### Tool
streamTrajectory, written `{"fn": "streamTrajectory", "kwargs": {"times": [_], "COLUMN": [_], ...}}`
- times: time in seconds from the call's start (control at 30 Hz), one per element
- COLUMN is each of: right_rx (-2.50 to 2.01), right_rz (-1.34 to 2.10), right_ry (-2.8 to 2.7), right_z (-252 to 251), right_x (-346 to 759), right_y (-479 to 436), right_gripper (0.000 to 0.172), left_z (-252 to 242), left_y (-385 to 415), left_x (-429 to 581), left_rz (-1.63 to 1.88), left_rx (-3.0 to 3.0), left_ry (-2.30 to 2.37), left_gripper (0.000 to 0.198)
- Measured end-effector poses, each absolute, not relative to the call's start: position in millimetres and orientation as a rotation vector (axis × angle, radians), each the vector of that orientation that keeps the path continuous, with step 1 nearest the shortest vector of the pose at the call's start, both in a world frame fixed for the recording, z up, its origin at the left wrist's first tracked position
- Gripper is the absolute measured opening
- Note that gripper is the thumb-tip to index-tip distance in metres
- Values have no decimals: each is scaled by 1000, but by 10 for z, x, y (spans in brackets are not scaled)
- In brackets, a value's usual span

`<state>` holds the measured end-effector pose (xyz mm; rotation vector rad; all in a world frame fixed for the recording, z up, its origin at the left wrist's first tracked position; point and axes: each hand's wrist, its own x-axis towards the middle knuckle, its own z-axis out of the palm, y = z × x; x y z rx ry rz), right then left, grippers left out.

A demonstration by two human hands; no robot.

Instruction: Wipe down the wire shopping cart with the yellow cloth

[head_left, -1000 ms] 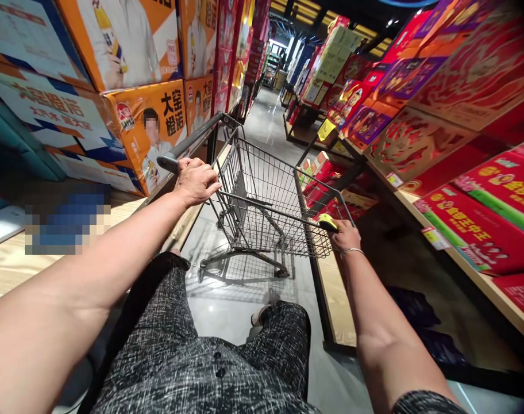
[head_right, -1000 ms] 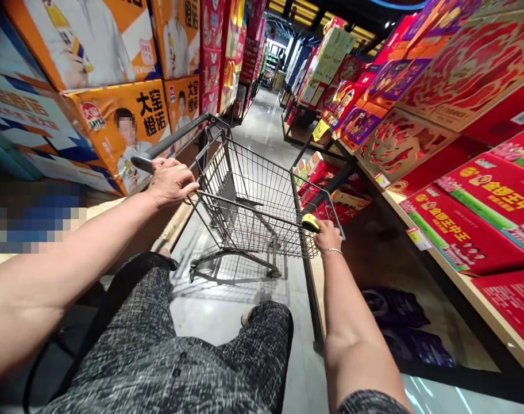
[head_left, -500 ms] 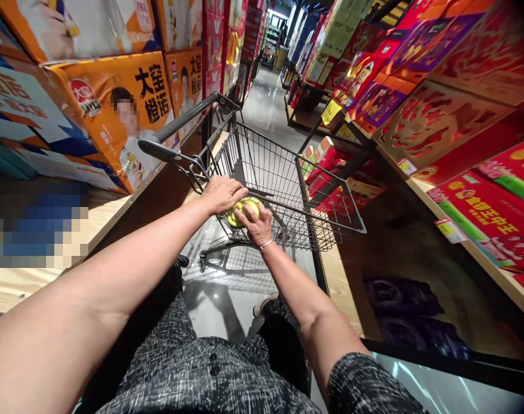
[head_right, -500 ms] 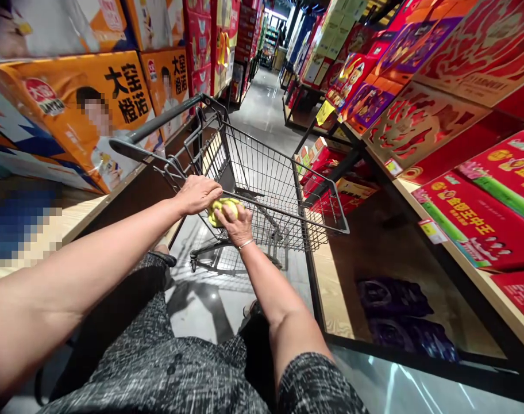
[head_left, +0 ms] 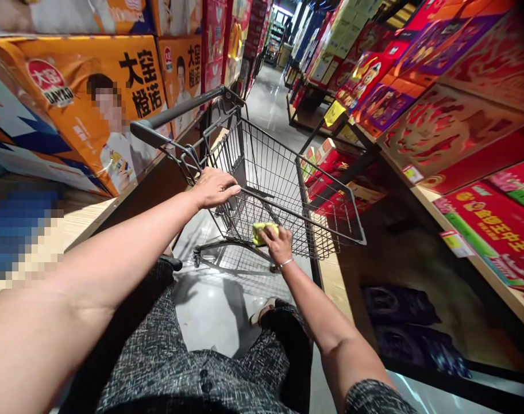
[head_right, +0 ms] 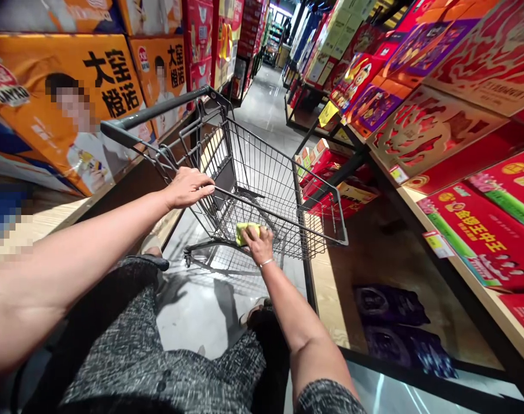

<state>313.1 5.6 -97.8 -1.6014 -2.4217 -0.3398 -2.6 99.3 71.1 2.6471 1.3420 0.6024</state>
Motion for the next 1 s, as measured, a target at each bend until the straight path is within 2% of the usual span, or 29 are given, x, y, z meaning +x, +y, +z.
{"fn": "streamTrajectory", "kwargs": {"times": [0.1, 0.2, 0.3, 0.47, 0.6, 0.73, 0.9, 1.0], "right_rx": [-1508, -1440, -1483, -1763, -1862, -1850, -1563, -1578], "right_rz": [-533, -656, -546, -140, -103, -199, -697, -750], "right_ry": [-2207, -2092, -2264, -2620, -2648, -2591, -2172, -1906], "right_z": [-547, -389, -612, -1251, -1390, -1086, -322, 27], "right_x": [3079, 2963, 2861, 2965, 3239, 3514, 3780, 3758], "right_y": [287, 349, 201, -268, -503, -492, -335, -220], "right_gripper": [48, 49, 46, 40, 27, 39, 46, 52], "left_z": [712, 704, 702, 748, 796, 818, 800, 747], "left_y": [1028, 997, 907, 748, 735, 791, 732, 611], "left_x": [-36, -43, -49, -60, -79, -100, 3, 258], "left_rz": [585, 590, 594, 535, 476, 403, 371, 450], "left_rx": [2649, 2659, 2672, 2686, 2684, 2682, 2713, 2784], "left_ry": [1352, 1355, 1354, 1363, 1391, 1478, 1550, 1513], "left_gripper": [47, 47, 48, 50, 51, 49, 44, 52]}}
